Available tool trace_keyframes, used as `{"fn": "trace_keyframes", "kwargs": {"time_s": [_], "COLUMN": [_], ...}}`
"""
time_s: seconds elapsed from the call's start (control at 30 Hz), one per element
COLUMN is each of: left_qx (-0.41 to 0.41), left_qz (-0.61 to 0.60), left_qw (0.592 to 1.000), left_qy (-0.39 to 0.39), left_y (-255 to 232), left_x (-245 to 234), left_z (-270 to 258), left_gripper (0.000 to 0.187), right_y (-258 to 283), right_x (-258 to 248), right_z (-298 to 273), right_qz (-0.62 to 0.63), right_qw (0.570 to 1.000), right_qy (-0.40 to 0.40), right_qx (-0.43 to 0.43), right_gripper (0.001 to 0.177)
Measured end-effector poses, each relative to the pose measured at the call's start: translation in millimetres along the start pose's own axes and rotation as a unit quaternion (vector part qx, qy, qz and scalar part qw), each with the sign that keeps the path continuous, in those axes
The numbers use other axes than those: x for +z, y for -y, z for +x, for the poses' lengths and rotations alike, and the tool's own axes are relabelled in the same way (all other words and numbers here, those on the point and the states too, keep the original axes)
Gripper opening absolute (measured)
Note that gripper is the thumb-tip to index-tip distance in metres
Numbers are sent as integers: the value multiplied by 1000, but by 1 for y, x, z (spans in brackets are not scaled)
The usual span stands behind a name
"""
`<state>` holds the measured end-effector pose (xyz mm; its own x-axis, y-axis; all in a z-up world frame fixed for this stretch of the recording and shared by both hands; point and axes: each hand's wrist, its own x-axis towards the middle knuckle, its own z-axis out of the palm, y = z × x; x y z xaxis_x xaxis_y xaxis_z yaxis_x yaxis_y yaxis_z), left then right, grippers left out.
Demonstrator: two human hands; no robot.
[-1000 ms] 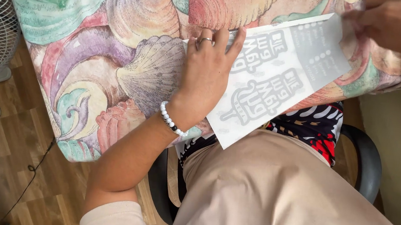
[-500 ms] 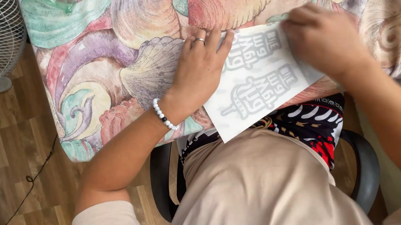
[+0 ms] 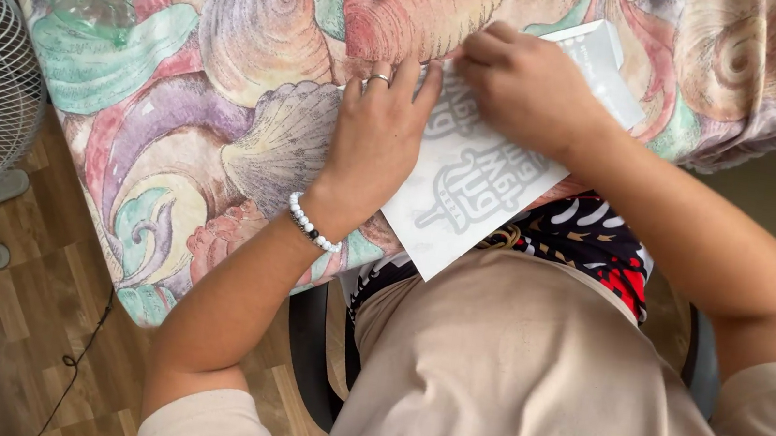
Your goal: Peeling stickers from a backing sheet and organizing the sheets on a table
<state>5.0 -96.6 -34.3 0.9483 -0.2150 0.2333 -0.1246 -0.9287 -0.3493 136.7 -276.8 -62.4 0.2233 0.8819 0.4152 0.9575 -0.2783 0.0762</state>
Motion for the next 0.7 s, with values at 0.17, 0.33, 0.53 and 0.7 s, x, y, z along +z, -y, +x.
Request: {"fn": "trace_keyframes", "kwargs": {"time_s": [0.17,0.33,0.53,0.7], "left_qx": [6,-25,-58,-61], "left_qz": [-86,-281,-381,-451], "left_qw": [996,945,890,890], "left_qy": [31,165,245,16], "left_y": [6,3,3,16], "left_x": [-6,8,-3,-15], "left_z": [16,74,94,70], "left_gripper": [21,55,40,21], "right_y": [-56,-65,-56,-76], "right_x": [-21,-13,-40,-44], "right_z": [-65,-73,-60,-78], "right_qz": [-29,-107,85,350], "right_qw": [998,991,978,846], "right_qy": [-23,-20,-113,-357], "right_qx": [60,79,156,188], "right_gripper": [22,18,14,37]}}
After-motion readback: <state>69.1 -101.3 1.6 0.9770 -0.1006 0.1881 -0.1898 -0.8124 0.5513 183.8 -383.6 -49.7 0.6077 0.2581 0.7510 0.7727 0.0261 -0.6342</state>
